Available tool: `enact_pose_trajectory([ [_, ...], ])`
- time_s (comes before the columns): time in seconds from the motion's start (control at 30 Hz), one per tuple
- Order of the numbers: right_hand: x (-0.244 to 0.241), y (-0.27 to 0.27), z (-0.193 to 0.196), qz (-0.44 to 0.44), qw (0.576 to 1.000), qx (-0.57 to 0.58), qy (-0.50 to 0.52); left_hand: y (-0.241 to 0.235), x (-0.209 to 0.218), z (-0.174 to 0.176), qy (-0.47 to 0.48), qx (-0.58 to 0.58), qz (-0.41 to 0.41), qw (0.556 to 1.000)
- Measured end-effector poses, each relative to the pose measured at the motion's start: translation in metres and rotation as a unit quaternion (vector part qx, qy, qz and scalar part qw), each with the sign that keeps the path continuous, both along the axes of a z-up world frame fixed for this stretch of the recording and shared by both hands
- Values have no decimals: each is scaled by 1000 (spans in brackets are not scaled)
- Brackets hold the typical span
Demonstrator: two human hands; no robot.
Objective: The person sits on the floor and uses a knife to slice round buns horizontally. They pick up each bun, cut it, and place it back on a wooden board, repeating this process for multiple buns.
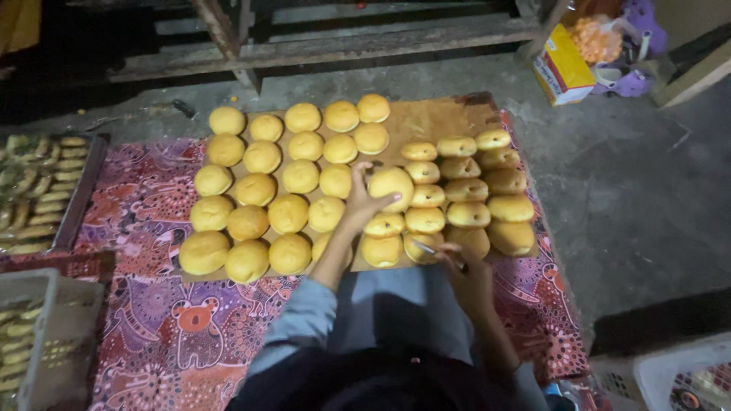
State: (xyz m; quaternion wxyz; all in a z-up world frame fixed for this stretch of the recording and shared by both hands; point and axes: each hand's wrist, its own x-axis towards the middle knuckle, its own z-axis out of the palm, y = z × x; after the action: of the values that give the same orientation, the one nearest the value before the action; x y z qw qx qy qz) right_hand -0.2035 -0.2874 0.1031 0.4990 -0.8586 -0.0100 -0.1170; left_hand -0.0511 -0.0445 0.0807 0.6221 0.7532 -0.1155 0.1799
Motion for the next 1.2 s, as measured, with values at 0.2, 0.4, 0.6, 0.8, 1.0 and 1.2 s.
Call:
enact_pose_trajectory([
  [0.2,-5,47,42,13,997,71,-35,-5,-95,0,195,-619,-114,752],
  [0.4,-26,66,40,21,996,16,-86,-8,-144,14,168,-622,-75,761],
  [0.6,-35,60,15,46,990,-56,-119,-14,-165,34,209,-408,-75,886],
  [0.8,-18,46,4,75,996,25,-43,-18,-173,47,253,-357,-131,890],
  [1.0,-12,32,11,220,966,131,39,-6,-170,52,267,-384,-278,839],
  [1.2,-11,53,16,11,953,-78,-294,-51,-181,34,217,-484,-17,847],
])
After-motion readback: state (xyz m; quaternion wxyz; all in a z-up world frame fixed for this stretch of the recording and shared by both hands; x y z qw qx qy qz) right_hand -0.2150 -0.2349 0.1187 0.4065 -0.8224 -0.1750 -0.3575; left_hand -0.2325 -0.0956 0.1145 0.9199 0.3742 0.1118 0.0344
